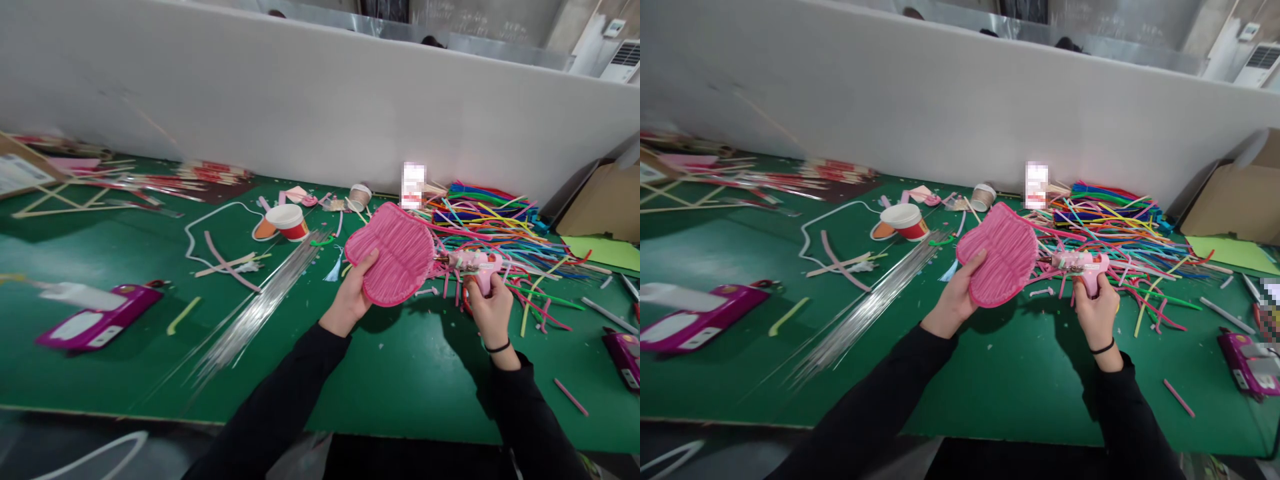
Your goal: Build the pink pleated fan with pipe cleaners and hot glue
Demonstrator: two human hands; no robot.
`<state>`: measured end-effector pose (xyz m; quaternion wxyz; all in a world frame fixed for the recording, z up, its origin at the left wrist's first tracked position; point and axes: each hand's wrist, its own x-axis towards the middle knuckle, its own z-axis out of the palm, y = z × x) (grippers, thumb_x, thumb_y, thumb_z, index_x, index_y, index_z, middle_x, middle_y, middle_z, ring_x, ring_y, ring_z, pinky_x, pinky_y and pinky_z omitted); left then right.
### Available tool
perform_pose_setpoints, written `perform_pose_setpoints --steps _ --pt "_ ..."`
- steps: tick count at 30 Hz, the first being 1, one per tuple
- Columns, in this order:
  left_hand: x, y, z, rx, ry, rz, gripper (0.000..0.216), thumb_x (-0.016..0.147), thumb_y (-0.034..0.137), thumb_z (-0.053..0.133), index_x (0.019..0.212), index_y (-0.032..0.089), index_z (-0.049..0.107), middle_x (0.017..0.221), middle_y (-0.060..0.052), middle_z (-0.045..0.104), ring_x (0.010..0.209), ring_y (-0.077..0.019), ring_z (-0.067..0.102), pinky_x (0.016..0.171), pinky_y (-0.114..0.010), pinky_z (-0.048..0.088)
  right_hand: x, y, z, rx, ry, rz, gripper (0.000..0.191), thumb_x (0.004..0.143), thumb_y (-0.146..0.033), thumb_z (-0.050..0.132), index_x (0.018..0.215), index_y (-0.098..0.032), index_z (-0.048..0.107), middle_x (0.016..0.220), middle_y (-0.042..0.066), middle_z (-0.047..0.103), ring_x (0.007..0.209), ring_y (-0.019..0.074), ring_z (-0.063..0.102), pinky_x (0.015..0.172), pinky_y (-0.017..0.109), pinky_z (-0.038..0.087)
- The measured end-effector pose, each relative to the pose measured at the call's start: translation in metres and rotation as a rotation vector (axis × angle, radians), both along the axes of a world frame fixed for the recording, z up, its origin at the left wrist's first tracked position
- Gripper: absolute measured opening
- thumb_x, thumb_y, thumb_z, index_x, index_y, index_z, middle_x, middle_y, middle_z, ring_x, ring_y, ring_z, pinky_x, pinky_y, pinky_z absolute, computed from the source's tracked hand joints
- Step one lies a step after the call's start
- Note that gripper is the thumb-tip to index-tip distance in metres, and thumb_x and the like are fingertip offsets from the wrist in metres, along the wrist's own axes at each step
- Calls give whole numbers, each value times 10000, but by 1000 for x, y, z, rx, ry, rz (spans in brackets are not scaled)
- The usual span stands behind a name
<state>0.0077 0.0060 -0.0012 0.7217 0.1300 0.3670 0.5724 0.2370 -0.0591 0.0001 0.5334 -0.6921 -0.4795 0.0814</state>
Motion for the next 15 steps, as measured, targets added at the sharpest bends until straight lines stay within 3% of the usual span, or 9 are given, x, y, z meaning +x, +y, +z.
perform_pose_setpoints --steps 15 --pt "3 -3 2 0 12 -35 271 838 187 728 1098 120 689 1083 -146 782 1114 -306 724 1023 -440 582 4 1 -1 3 26 -24 352 711 -474 635 591 -260 384 474 -88 355 483 105 293 473 264 251"
